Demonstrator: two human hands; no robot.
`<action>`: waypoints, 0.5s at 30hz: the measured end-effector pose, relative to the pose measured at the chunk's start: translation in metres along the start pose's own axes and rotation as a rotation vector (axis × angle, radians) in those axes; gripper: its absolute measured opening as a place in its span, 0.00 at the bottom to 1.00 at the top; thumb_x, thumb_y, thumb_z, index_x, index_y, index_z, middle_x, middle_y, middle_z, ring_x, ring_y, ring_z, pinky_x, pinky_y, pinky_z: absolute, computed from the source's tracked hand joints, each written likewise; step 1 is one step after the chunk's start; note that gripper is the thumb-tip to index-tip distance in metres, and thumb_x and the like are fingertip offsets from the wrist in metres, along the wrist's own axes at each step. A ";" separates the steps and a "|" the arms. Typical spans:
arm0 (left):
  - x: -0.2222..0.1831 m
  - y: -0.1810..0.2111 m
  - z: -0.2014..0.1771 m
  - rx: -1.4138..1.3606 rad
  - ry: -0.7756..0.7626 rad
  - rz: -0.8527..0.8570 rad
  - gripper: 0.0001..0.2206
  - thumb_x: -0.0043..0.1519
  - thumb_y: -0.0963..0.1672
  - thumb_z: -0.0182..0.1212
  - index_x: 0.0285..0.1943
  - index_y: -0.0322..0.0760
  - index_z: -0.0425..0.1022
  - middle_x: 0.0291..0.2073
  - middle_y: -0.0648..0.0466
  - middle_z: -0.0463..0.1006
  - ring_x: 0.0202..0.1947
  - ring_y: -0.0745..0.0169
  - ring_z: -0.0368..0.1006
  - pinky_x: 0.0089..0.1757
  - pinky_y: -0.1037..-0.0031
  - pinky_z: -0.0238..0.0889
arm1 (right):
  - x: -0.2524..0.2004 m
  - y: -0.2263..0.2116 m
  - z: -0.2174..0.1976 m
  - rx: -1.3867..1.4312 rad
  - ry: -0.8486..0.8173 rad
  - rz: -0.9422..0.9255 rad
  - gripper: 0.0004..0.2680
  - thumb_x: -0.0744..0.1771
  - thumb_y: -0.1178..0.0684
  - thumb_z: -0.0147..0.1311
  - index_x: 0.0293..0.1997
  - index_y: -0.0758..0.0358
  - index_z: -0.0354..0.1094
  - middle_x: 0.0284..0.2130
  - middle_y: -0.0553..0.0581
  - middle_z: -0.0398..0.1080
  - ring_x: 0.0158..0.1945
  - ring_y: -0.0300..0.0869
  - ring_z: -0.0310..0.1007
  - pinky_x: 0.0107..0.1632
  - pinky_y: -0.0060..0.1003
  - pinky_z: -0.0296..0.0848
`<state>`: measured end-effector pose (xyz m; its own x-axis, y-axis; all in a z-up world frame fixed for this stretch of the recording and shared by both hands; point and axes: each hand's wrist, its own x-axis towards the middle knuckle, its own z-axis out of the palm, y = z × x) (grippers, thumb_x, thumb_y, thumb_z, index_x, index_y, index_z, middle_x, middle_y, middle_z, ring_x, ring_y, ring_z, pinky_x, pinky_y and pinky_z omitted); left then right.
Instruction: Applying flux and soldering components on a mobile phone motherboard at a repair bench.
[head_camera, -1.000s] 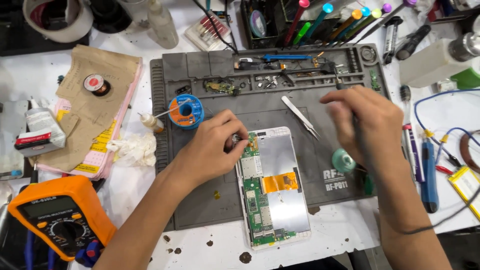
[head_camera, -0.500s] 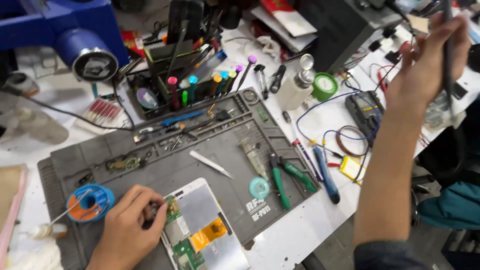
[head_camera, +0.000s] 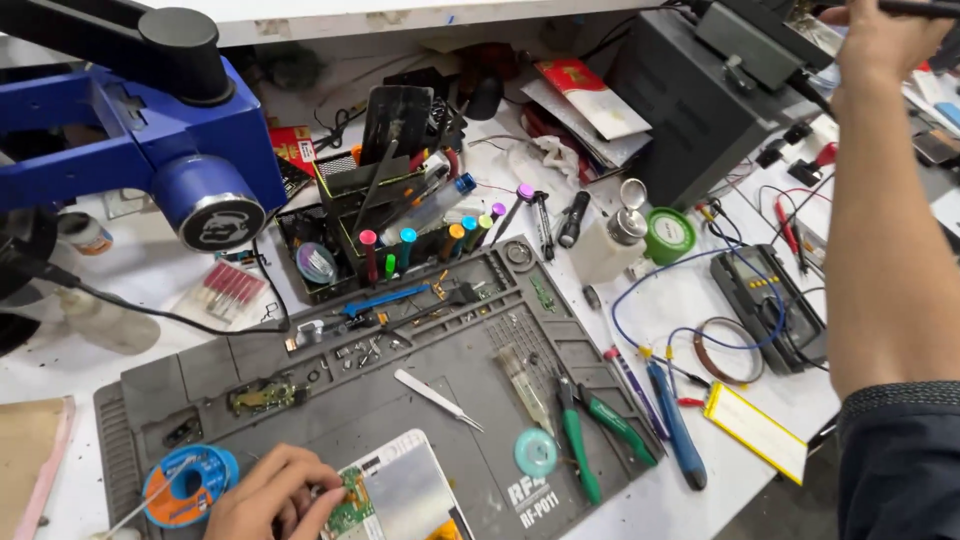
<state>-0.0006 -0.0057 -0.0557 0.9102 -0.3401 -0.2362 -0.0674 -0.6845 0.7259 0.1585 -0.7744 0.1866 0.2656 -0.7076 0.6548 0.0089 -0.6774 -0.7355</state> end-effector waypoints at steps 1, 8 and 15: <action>0.002 -0.005 0.002 0.046 -0.044 -0.025 0.05 0.60 0.48 0.67 0.38 0.64 0.86 0.38 0.76 0.79 0.23 0.71 0.67 0.40 0.62 0.57 | 0.009 0.001 0.003 -0.058 0.015 -0.019 0.06 0.68 0.51 0.67 0.41 0.51 0.72 0.21 0.42 0.86 0.24 0.22 0.91 0.53 0.49 0.90; 0.022 -0.061 0.027 0.032 -0.097 0.095 0.04 0.57 0.52 0.70 0.35 0.66 0.90 0.38 0.76 0.80 0.25 0.79 0.76 0.38 0.75 0.63 | 0.042 0.012 -0.001 -0.121 -0.076 -0.117 0.08 0.68 0.45 0.69 0.38 0.46 0.71 0.27 0.36 0.76 0.24 0.23 0.85 0.57 0.45 0.85; 0.018 -0.052 0.023 -0.045 0.019 0.134 0.04 0.55 0.50 0.72 0.30 0.60 0.91 0.34 0.71 0.81 0.23 0.76 0.73 0.34 0.77 0.66 | 0.060 0.040 -0.028 -0.080 -0.092 0.192 0.03 0.68 0.43 0.55 0.36 0.40 0.71 0.30 0.33 0.76 0.36 0.25 0.75 0.35 0.32 0.57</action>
<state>0.0103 0.0086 -0.1122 0.9021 -0.4137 -0.1230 -0.1710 -0.6042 0.7783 0.1480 -0.8498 0.2009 0.3416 -0.8063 0.4829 -0.1261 -0.5484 -0.8266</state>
